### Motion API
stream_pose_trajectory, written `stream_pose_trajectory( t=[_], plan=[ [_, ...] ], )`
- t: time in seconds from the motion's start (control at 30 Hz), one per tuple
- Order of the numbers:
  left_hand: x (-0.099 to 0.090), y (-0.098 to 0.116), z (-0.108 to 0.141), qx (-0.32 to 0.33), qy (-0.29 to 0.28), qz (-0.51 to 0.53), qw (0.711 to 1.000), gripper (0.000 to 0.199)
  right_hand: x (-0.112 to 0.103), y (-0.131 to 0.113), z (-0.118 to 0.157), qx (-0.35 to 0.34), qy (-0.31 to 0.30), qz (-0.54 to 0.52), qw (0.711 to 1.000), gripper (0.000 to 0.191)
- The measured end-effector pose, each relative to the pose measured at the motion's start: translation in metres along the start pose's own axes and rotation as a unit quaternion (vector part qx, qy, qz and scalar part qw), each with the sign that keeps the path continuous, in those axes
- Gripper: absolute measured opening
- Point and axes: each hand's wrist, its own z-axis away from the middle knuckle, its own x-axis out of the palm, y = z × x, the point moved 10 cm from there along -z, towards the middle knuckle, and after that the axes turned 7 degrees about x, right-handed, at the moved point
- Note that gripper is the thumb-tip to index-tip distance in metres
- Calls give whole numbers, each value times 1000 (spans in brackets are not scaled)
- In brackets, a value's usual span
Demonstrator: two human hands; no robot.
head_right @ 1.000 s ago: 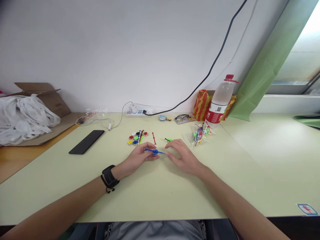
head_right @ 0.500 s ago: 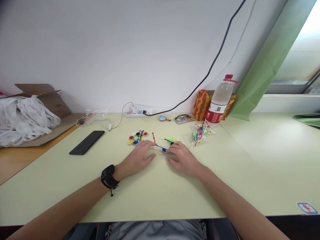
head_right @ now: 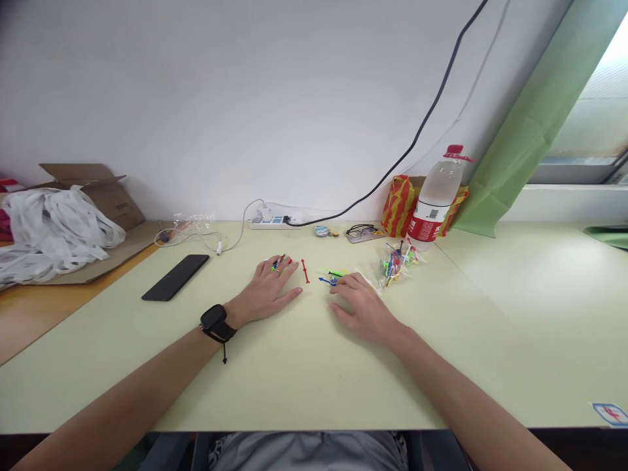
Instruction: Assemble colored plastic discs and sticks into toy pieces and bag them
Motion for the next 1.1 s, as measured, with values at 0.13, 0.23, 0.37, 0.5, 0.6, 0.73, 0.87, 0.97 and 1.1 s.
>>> stream_pose_trajectory(
  t=[0.13,0.23,0.37,0.5,0.6,0.73,0.87,0.97,1.1],
  plan=[
    [-1,9,-1,26,0,34,999,56,9,-13,1,-25,-48,-19,998,25],
    [-3,23,-1,59,4,62,996,56,14,-11,2,-22,-57,-18,998,32],
    [-2,37,-1,84,-3,79,993,55,20,1,3,-3,-47,15,999,44],
    [-7,40,-1,87,0,91,992,48,22,11,4,16,-35,34,999,51],
    [-14,48,-1,101,2,128,987,39,18,14,3,19,-25,15,999,50],
    [-23,71,3,132,-4,227,965,27,11,11,-1,3,-21,-27,999,42],
    [-24,81,5,124,-4,268,955,31,9,1,-3,-19,-47,-43,998,28],
    [-18,80,5,113,-14,285,952,28,6,-4,-4,-15,-56,-52,997,19],
    [-16,78,5,106,-5,330,938,29,5,-8,-3,-11,-75,-68,995,14]
  ],
)
